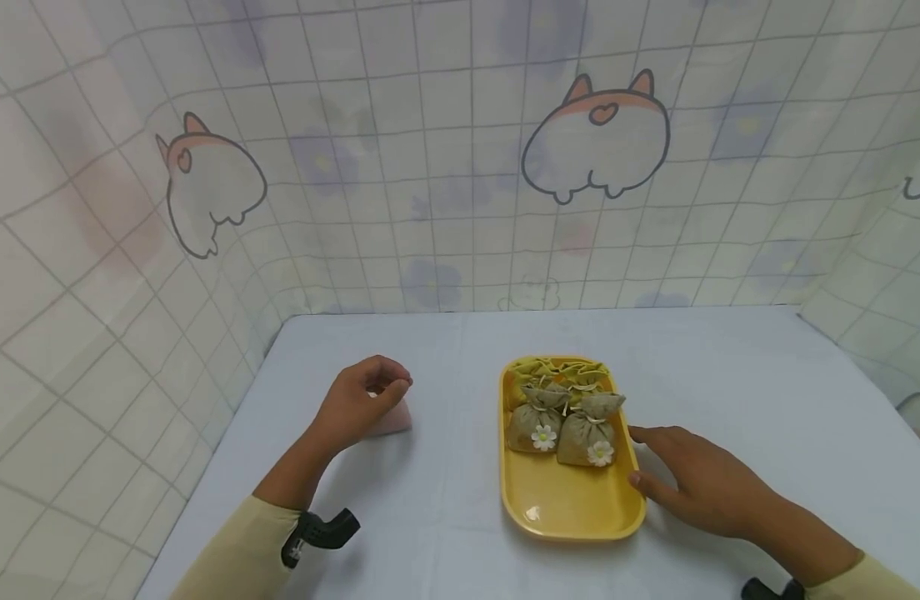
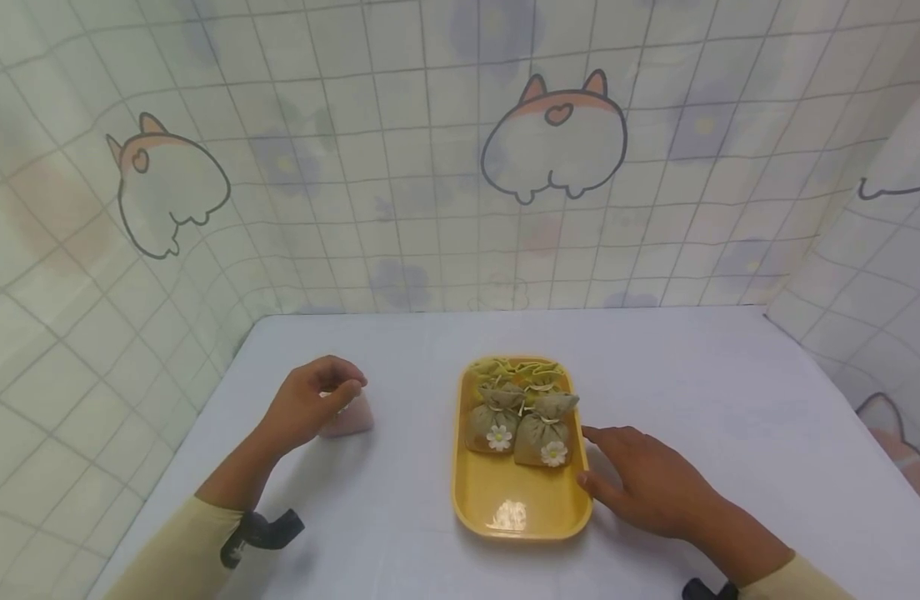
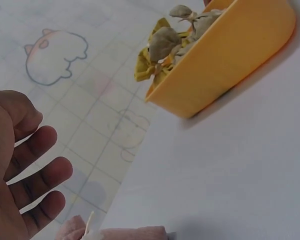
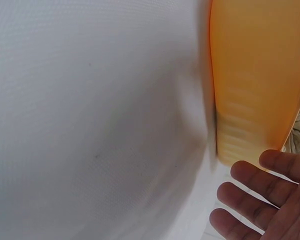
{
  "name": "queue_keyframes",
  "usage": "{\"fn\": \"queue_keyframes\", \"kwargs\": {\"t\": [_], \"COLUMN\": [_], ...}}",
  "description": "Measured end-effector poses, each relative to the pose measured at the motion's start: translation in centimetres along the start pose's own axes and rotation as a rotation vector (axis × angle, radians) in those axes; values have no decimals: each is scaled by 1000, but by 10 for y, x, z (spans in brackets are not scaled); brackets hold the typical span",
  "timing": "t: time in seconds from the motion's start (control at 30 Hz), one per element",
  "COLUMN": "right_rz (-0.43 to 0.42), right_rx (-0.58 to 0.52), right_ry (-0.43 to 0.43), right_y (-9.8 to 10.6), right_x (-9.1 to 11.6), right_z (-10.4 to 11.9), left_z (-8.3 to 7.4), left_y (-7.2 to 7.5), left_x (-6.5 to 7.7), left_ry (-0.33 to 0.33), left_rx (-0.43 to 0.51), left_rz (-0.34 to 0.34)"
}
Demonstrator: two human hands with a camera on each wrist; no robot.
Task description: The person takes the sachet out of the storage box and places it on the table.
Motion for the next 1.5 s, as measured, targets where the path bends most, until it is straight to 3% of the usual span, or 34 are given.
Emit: {"fn": "queue_keyframes", "kwargs": {"t": [0.77,1.2,1.5], "right_rz": [-21,-29,-23], "right_rx": [-8,-4,-9], "right_ry": [22,33,27], "right_y": [1,2,2], "right_x": [0,1,1], "right_z": [3,2,3], "left_z": [-33,-33,-37], "left_y": [-60,-82,-95], "left_x": [-16,-25,-33], "left_ry": [-41,3,-45], "left_rx": [-18,-11,-4], "left_rz": [115,190,206]}}
Point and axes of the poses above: each hand's wrist, its own x-axis away from the middle knuckle, its own y-axis out of the back of the hand, z = x × y, the point moved 6 cm from there along -x, towards the middle knuckle, and after that the axes turned 3 degrees about z, right-handed, at the moved point
